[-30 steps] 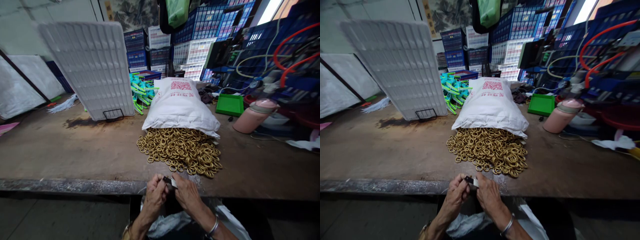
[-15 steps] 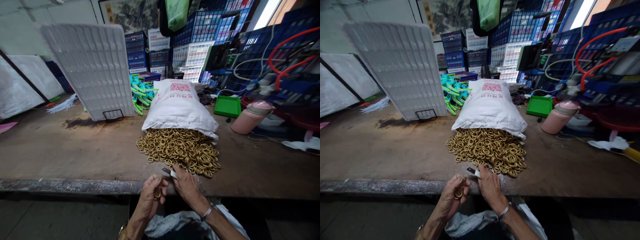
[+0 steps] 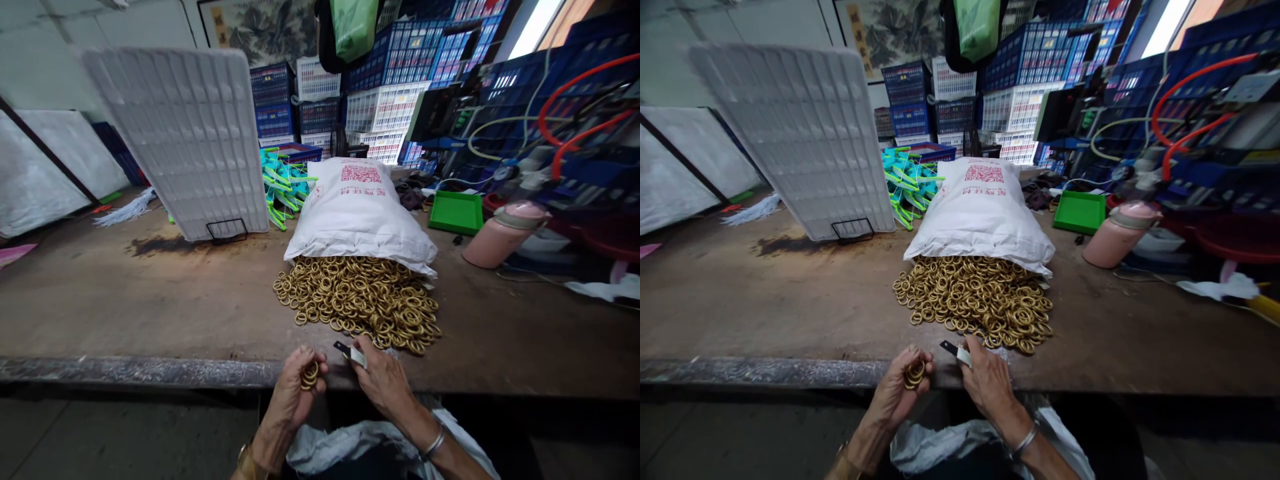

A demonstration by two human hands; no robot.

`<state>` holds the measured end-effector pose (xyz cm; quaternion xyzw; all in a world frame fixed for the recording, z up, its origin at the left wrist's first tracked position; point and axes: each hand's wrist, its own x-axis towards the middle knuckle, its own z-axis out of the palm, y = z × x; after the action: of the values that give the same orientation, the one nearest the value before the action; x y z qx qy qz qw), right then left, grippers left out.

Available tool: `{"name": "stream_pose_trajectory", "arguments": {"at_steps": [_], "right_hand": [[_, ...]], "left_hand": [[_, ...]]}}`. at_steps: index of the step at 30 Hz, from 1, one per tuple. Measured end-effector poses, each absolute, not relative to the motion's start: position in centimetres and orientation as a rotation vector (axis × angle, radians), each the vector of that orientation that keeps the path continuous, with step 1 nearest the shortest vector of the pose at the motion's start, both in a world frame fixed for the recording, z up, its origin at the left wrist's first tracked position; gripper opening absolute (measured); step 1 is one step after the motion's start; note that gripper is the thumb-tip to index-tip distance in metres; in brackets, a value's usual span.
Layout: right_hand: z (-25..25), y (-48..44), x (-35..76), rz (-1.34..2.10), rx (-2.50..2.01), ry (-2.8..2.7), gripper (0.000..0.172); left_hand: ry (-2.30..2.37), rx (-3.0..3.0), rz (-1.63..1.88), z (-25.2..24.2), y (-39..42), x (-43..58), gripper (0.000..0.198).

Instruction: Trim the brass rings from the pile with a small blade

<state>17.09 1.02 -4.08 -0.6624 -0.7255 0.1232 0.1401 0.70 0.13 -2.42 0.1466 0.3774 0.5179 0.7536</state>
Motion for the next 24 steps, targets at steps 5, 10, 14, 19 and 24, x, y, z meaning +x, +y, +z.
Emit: {"name": "stream_pose_trajectory", "arguments": {"at_steps": [5,10,14,19,24], "right_hand": [[-3.7,1.4,16.5,0.325,-1.996,-2.128,0.011],[-3.5,1.8,16.4,0.346,-1.961,-2.141,0.009],[-3.5,1.9,16.6,0.280,-1.941,-2.157,0.009],[-3.8,1.7,16.9,0.287,-1.879,-2.161,0.011],[-4.1,1.8,17.2,0.398,-1.843,-2.120,0.012]], "left_hand": [[0.808,0.276,1.144,-2.5,0.4,0.8,0.028],[0.818,0.297,1.135,-2.8,0.5,1.1,0.033],[0.887,0.409,1.093,-2.9,0.3,1.4,0.033],[1.041,0.620,1.054,-3.0,0.1,2.0,0.030],[1.150,0.753,1.016,-3.5,0.3,2.4,0.027]]}}
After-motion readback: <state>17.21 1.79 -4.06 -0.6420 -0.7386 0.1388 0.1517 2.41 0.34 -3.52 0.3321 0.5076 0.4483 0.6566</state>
